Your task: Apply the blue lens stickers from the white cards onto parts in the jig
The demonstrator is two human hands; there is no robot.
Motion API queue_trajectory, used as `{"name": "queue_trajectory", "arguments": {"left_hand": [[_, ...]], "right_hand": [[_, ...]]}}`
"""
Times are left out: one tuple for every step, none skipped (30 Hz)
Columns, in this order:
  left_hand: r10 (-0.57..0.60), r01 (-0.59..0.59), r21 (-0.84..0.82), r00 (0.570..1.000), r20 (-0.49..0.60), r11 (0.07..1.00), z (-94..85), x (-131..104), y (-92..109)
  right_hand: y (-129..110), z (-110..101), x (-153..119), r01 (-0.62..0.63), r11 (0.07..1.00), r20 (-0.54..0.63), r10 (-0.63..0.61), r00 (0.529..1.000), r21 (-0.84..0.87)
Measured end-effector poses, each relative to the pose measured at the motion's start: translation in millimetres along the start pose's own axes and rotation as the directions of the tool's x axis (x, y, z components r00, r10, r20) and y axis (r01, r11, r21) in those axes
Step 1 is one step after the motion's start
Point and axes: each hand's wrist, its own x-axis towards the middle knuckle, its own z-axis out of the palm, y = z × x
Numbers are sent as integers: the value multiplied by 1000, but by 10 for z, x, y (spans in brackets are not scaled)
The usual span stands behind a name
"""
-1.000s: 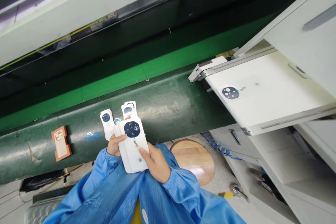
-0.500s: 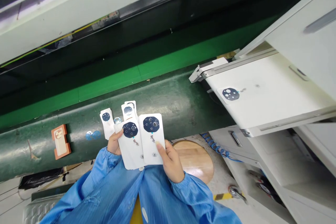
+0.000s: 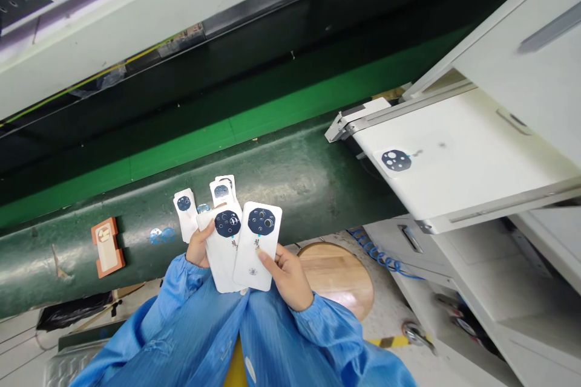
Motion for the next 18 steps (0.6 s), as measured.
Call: {"name": "queue_trajectory", "arguments": {"left_hand": [[2,-2,1,1000,-3,1000,-5,3,0],[2,-2,2,1000,-2,1000,-10,5,0],[1,-1,5,1000,-1,1000,-15,7,0],[0,0,9,1000,0,1000,-17,8,1],[1,-1,13,1000,-1,1000,-16,8,2],[4,-4,18,1000,-2,1000,-11,8,3],[7,-7,21,1000,-4,1000,-3,7,3],[9,-9,23,1000,-3,1000,8,8,1],[10,-10,25,1000,2,1000,20,10,-4],[9,-10,28,1000,12,1000,29,14,-12],[9,-10,31,1000,23,999,33,22,-22],[8,-9,33,999,32,999,30,33,-36],[3,-4,34,1000,29,999,18,47,-51],[-9,8,30,1000,12,1000,-2,63,-65],[-29,29,23,999,-15,999,-28,79,-78],[-58,59,15,998,-36,998,-58,93,-87],[-99,99,5,994,-38,995,-88,105,-91],[-146,146,-5,989,-16,989,-115,114,-91]], "right_hand": [[-5,4,4,2,1000,-4,-2,1000,2],[-12,2,6,11,1000,-26,-11,1000,1],[-21,-5,7,22,1000,-57,-23,998,-4],[-31,-15,7,37,999,-87,-38,995,-15],[-43,-26,7,52,998,-110,-55,992,-32],[-55,-34,8,66,996,-119,-72,990,-52],[-65,-39,10,79,994,-114,-87,990,-73],[-71,-38,15,86,992,-93,-95,991,-94],[-72,-32,22,82,990,-55,-89,995,-112],[-67,-22,31,70,989,-8,-72,997,-129],[-57,-12,43,53,988,37,-48,998,-143],[-41,-6,55,35,988,72,-24,997,-153],[-22,-8,68,18,988,85,-5,996,-154],[-4,-22,80,6,990,75,4,997,-142],[12,-50,90,3,993,41,2,999,-117],[21,-91,99,3,996,-4,-3,1000,-86],[21,-143,105,0,998,-48,-3,999,-56],[11,-201,109,-5,1000,-84,3,996,-31]]}}
